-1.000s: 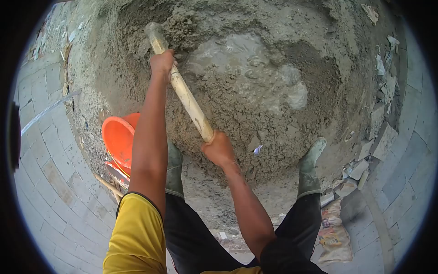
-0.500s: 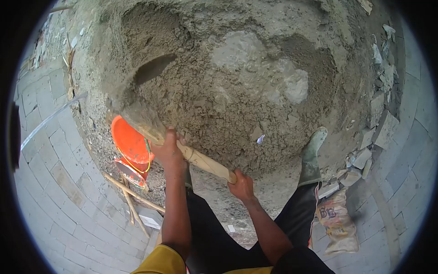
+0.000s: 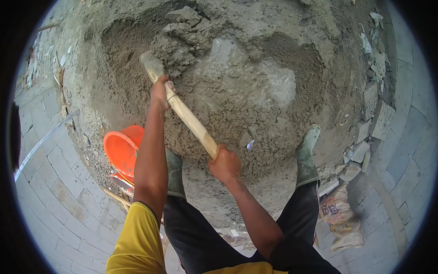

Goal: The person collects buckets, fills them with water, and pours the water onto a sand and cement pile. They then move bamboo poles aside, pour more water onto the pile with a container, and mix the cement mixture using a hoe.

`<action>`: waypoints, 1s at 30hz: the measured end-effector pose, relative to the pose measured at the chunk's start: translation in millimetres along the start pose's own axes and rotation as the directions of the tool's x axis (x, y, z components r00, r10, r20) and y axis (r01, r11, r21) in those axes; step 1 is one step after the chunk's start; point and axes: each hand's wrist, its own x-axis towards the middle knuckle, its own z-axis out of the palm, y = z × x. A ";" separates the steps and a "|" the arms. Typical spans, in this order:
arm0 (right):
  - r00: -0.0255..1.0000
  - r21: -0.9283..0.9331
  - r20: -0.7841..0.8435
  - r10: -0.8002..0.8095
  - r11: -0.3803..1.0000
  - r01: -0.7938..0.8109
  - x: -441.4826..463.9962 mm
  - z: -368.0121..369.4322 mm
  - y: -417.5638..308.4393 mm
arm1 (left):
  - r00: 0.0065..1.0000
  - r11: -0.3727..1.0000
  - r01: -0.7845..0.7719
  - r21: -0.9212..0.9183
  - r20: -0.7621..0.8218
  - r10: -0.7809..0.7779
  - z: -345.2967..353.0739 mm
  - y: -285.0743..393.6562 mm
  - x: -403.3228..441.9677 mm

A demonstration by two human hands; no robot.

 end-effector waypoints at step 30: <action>0.994 0.609 0.087 0.058 0.787 -0.100 -71.5 50.4 86.6 | 0.973 0.831 -0.219 0.511 0.052 0.224 78.8 -51.2 -128.9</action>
